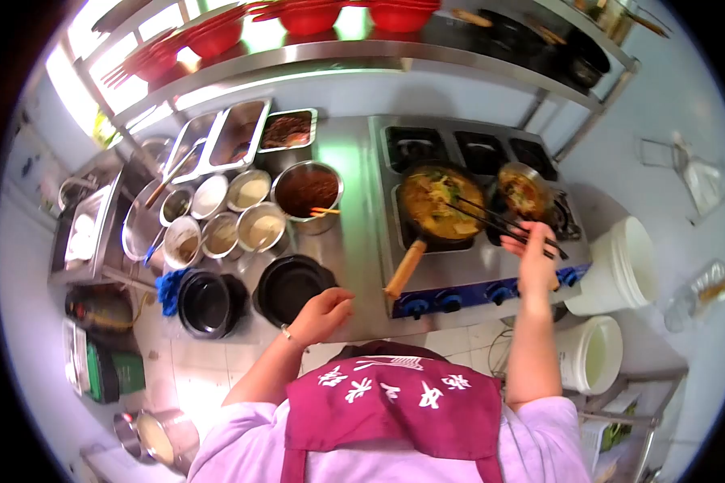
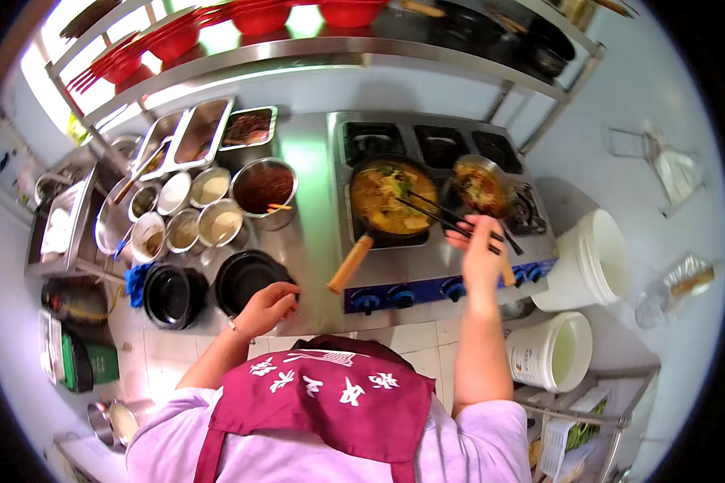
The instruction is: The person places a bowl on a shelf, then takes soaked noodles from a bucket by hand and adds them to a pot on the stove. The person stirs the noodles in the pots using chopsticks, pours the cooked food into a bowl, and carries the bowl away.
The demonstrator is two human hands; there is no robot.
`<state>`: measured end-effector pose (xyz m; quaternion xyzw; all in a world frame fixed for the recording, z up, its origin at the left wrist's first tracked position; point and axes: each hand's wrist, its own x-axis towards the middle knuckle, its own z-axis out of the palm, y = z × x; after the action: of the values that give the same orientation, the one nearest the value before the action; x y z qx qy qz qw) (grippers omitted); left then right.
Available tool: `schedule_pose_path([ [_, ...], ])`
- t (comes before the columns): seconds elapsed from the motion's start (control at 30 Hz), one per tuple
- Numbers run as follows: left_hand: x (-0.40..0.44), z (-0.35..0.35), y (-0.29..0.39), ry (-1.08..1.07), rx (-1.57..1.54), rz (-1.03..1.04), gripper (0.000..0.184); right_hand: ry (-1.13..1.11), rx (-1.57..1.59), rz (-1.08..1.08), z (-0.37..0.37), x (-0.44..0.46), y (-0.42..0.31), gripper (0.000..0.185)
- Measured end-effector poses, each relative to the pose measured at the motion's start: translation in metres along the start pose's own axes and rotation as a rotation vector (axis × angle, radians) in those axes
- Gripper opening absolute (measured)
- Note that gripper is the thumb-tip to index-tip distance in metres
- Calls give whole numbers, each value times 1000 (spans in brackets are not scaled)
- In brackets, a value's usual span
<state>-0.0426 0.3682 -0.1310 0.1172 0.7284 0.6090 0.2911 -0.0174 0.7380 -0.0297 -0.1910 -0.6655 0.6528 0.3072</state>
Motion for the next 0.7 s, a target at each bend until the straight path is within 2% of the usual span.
schedule_pose_path([
  [0.1, -4, -2, 4, 4, 2, -29, 30, -40, -120, -91, 0, -7, -20, 35],
  [0.27, -8, -3, 2, -8, -60, -35, 31, -329, -288, -61, 20, -6, 3, 32],
  [0.43, -12, -9, -3, 28, -15, -30, 29, -221, -338, -128, 26, -14, -36, 28],
  [0.5, -12, -9, -6, 10, -28, -53, 27, -299, -379, -164, 35, -23, -33, 21],
  [0.57, -13, -8, -5, 1, -59, -52, 27, -503, -554, -396, 44, -29, -18, 15],
  [0.63, -9, -5, -5, -12, -66, -30, 27, -646, -814, -657, 53, -34, -8, 20],
  [0.7, -7, -4, -6, -25, -73, -9, 28, -709, -843, -593, 55, -39, 8, 27],
])
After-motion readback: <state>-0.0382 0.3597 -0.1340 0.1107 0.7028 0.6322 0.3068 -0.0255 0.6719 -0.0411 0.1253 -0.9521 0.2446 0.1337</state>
